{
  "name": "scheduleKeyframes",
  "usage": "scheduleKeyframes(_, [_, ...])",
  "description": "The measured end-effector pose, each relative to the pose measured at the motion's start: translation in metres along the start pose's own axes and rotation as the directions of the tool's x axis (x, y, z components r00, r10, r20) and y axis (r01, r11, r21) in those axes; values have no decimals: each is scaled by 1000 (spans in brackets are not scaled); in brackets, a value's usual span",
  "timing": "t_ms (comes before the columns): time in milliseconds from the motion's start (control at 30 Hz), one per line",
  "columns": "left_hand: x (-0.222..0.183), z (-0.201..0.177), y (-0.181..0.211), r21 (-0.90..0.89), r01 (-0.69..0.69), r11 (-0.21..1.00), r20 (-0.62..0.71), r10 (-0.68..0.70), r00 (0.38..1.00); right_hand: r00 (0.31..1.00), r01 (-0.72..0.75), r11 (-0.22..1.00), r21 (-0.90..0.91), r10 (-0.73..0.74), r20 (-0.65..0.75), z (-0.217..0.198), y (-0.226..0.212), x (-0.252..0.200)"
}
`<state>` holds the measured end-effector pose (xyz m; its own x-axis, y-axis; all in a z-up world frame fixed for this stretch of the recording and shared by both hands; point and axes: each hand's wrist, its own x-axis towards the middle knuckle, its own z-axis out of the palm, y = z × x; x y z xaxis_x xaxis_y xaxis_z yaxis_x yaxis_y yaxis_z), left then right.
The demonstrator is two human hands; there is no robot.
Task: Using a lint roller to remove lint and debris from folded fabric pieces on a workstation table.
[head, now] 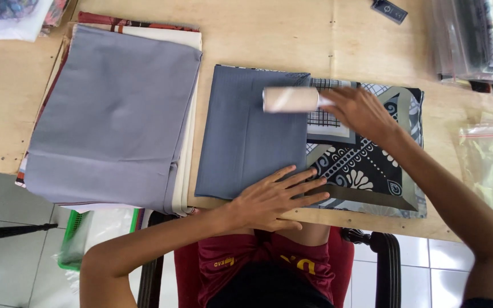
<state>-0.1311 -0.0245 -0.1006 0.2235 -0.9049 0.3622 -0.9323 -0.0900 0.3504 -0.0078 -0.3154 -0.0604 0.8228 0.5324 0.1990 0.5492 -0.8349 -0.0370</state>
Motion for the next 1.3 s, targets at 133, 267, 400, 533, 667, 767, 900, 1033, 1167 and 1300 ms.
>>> scheduleKeyframes(133, [1, -4, 4, -55, -3, 999, -19, 2, 1000, 999, -41, 999, -11, 41, -15, 29, 29, 24])
scheduleKeyframes(267, [1, -1, 3, -58, 11, 998, -18, -12, 1000, 996, -69, 996, -64, 65, -67, 30, 30, 36])
scheduleKeyframes(400, [1, -2, 3, -69, 28, 997, 2, -28, 1000, 987, -141, 988, -56, 136, -84, 44, 35, 43])
scheduleKeyframes(533, [8, -37, 9, 49, 61, 997, 195, -69, 978, 990, -120, 984, 134, 129, -57, 19, 16, 52])
scheduleKeyframes(667, [13, -93, 9, -623, 227, 749, 14, -279, 960, 967, -171, 938, 302, 219, -132, 2, -15, 50])
scheduleKeyframes(767, [9, -98, -43, -460, 311, 832, -241, -454, 858, 946, -226, 843, 488, 310, -97, -30, -74, 38])
scheduleKeyframes(900, [-3, -86, -132, 93, 647, 757, -432, -555, 711, 932, -241, 826, 509, 343, -116, -35, -132, 36])
scheduleKeyframes(1033, [-3, -80, -154, 251, 686, 683, -404, -570, 715, 943, -190, 806, 561, 310, -126, -9, -145, 38])
scheduleKeyframes(1167, [-7, -77, -156, 124, 756, 643, -274, -710, 649, 973, -204, 966, 157, 218, -75, 23, -134, 43])
scheduleKeyframes(1300, [-5, -79, -149, 148, 769, 622, -305, -711, 634, 959, -252, 968, 19, 252, -130, 3, -141, 44])
